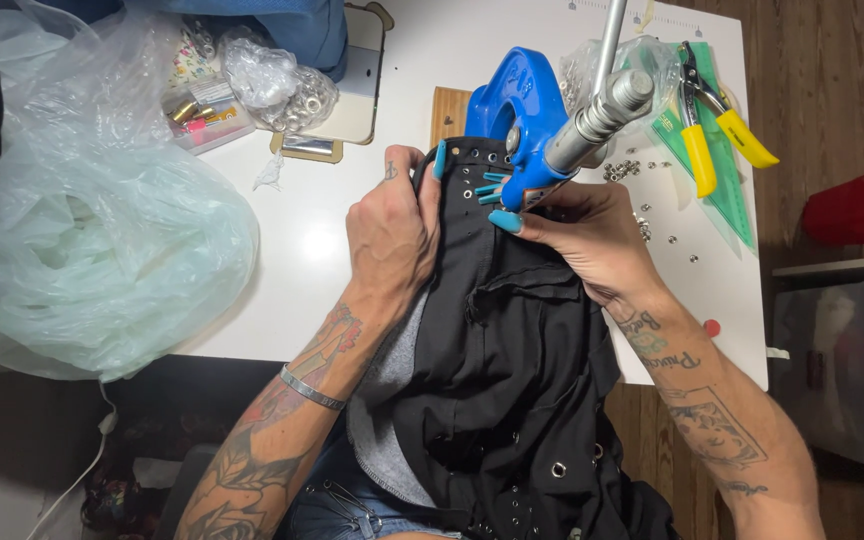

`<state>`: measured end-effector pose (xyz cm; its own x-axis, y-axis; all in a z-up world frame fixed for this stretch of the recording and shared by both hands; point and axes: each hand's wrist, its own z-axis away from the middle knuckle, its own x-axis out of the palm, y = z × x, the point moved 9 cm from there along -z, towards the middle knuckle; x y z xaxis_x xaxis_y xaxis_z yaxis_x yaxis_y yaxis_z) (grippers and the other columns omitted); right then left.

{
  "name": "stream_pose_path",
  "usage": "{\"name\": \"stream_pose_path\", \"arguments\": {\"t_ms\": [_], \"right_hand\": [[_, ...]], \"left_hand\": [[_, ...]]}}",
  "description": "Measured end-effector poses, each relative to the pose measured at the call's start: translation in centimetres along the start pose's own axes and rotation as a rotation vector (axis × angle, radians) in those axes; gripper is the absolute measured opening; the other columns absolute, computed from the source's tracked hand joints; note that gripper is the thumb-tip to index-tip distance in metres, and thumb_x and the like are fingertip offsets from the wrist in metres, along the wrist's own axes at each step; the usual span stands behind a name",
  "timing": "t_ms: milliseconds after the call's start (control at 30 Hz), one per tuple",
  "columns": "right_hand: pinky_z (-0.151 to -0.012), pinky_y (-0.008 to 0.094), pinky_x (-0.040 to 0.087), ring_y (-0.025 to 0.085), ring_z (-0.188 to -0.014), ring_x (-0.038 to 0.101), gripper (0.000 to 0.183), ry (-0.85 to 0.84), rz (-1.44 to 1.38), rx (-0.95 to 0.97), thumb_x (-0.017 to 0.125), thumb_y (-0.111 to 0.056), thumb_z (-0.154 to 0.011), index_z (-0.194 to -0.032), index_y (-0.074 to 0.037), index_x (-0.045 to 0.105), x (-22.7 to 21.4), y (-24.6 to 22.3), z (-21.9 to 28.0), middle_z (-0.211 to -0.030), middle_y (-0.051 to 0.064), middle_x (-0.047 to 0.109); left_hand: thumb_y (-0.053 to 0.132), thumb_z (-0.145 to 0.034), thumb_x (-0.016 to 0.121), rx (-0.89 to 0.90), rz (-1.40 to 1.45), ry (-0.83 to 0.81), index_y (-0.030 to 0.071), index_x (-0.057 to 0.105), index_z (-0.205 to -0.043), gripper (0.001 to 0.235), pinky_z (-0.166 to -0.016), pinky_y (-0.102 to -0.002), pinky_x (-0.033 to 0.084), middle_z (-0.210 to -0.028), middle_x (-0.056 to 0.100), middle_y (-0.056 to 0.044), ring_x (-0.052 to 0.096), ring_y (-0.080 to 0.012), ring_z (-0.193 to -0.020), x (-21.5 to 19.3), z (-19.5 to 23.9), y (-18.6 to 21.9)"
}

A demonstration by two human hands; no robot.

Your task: Attaching metal grommets to a black garment using a manual press machine

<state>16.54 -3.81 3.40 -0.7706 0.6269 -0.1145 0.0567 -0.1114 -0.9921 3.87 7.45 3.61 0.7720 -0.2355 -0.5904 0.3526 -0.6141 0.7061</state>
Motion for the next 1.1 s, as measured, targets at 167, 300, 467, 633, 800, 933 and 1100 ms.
{"name": "stream_pose_path", "arguments": {"t_ms": [167,300,467,633,800,933,1100], "right_hand": [[-0.078,0.031,0.050,0.015,-0.083,0.060,0.021,-0.002,0.040,-0.047,0.077,-0.003,-0.063,-0.081,-0.001,0.066,0.0,-0.3,0.1,-0.079,0.011,0.065],[-0.083,0.033,0.048,0.017,-0.090,0.060,0.017,-0.045,0.087,-0.156,0.076,-0.004,-0.064,-0.078,-0.004,0.067,1.1,-2.3,0.3,-0.087,0.014,0.066],[-0.084,0.033,0.047,0.017,-0.087,0.060,0.015,-0.027,0.050,-0.196,0.076,-0.003,-0.063,-0.075,-0.003,0.067,1.1,-2.8,0.5,-0.084,0.013,0.066],[-0.080,0.032,0.047,0.017,-0.083,0.061,0.015,-0.026,0.073,-0.243,0.077,-0.003,-0.062,-0.074,-0.002,0.067,0.5,-2.7,0.4,-0.079,0.012,0.065],[-0.079,0.032,0.047,0.017,-0.082,0.061,0.014,-0.054,0.090,-0.258,0.077,-0.004,-0.063,-0.074,-0.003,0.068,1.1,-3.4,0.3,-0.078,0.011,0.065],[-0.077,0.029,0.048,0.015,-0.080,0.061,0.018,-0.070,0.076,-0.160,0.077,-0.003,-0.061,-0.076,-0.003,0.067,0.9,-3.4,0.1,-0.077,0.010,0.065],[-0.088,0.034,0.043,0.015,-0.094,0.053,0.043,-0.107,0.144,0.039,0.078,-0.001,-0.053,-0.094,-0.001,0.064,-2.1,-5.9,-0.2,-0.092,0.011,0.063]], "left_hand": [[0.032,-0.092,0.037,-0.001,0.007,0.003,0.014,0.039,-0.089,0.019,-0.051,-0.039,0.049,-0.049,0.054,-0.010,0.061,-0.0297,-0.052,0.0,-0.1,0.0],[0.033,-0.092,0.037,-0.001,0.003,0.001,0.014,0.040,-0.089,0.019,-0.051,-0.039,0.049,-0.049,0.054,-0.010,0.061,-0.0297,-0.051,-0.1,-0.1,0.1],[0.032,-0.091,0.038,-0.010,-0.016,-0.004,0.014,0.040,-0.090,0.018,-0.052,-0.043,0.048,-0.049,0.053,-0.013,0.060,-0.0329,-0.053,0.2,-0.2,-0.2],[0.032,-0.091,0.038,-0.018,0.005,-0.011,0.015,0.041,-0.091,0.018,-0.054,-0.042,0.048,-0.053,0.055,-0.012,0.060,-0.0325,-0.055,0.7,0.0,-0.5],[0.033,-0.091,0.038,-0.029,0.002,-0.013,0.016,0.041,-0.091,0.018,-0.054,-0.041,0.049,-0.053,0.056,-0.010,0.061,-0.0306,-0.055,0.7,0.0,-0.5],[0.033,-0.091,0.039,-0.025,0.016,-0.001,0.015,0.041,-0.090,0.018,-0.055,-0.041,0.048,-0.054,0.057,-0.010,0.061,-0.0315,-0.056,0.5,-0.1,-0.4],[0.032,-0.091,0.038,-0.037,0.029,-0.002,0.015,0.041,-0.091,0.018,-0.056,-0.042,0.049,-0.056,0.057,-0.011,0.061,-0.0326,-0.057,0.4,-0.2,-0.5]]}}
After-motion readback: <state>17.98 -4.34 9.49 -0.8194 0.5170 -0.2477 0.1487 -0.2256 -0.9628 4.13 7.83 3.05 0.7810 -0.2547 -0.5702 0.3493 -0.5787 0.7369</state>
